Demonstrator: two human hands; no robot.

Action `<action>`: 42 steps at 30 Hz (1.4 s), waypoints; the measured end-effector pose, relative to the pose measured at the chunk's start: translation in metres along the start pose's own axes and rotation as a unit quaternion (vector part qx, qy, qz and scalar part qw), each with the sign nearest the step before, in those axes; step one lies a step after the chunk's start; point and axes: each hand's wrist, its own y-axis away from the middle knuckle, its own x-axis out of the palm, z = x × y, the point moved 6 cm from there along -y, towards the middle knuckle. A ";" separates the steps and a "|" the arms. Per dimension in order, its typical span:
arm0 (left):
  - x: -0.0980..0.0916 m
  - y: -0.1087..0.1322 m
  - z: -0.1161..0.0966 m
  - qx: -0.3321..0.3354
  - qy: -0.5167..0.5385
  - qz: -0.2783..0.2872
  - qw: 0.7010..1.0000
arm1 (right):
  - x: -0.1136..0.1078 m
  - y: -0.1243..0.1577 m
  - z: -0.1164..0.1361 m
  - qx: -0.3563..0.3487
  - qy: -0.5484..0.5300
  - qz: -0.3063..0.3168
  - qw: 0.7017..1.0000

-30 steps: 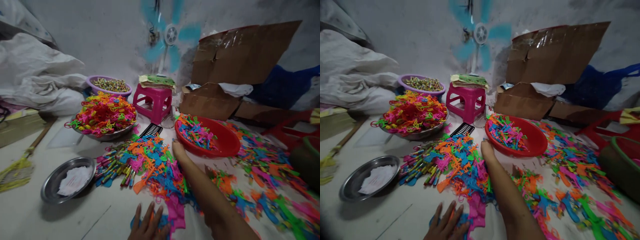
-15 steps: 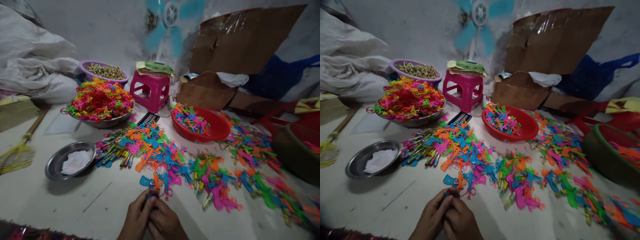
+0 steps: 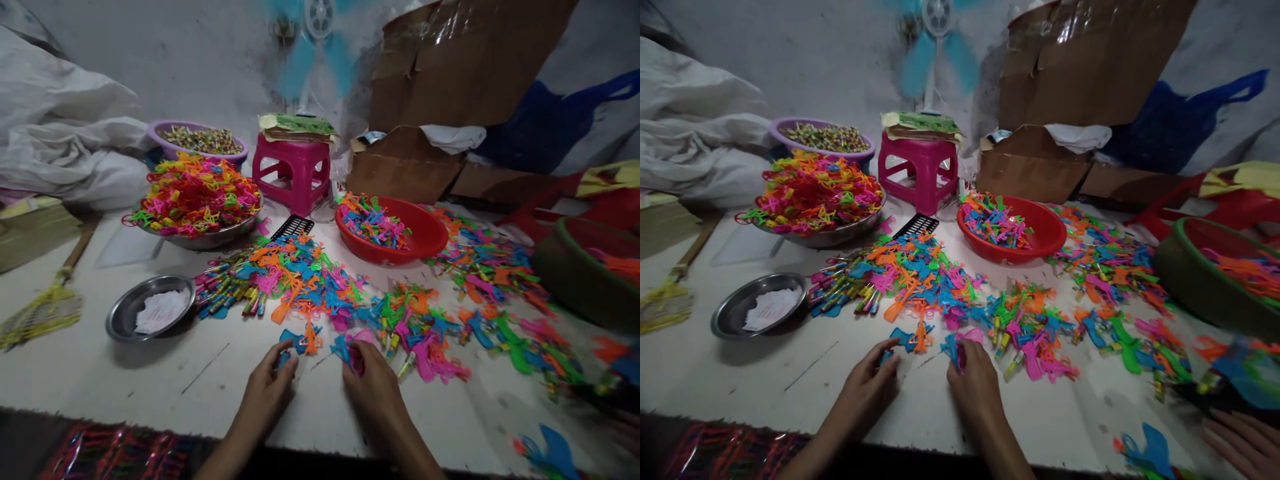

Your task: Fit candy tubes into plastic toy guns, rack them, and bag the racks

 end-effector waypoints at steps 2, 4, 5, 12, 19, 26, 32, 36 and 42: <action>0.011 -0.001 -0.004 0.015 -0.007 0.029 0.999 | -0.005 0.010 0.018 -0.052 -0.086 0.006 0.995; 0.019 -0.001 -0.004 0.008 0.028 0.067 0.997 | -0.008 0.018 0.040 -0.131 -0.172 0.040 0.976; 0.021 -0.001 -0.003 -0.006 0.063 0.080 0.995 | -0.010 0.021 0.048 -0.164 -0.205 0.056 0.963; 0.001 0.008 -0.005 -0.078 0.333 0.098 0.935 | -0.020 0.013 0.031 -0.122 -0.239 -0.047 0.962; 0.040 0.031 -0.001 -0.145 0.384 0.135 0.902 | 0.016 0.037 0.059 -0.208 -0.294 -0.004 0.933; 0.006 0.031 0.003 -0.204 0.218 0.217 0.929 | -0.030 0.029 0.072 -0.389 -0.071 -0.045 0.917; 0.006 0.025 0.010 -0.183 0.149 0.191 0.953 | -0.015 0.020 0.071 -0.319 -0.153 0.035 0.935; 0.009 0.017 0.014 -0.137 0.233 0.143 0.952 | 0.010 0.010 0.029 0.055 -0.371 0.056 0.925; 0.021 0.016 0.011 -0.077 0.252 0.180 0.948 | 0.027 0.017 0.035 0.111 -0.440 0.067 0.889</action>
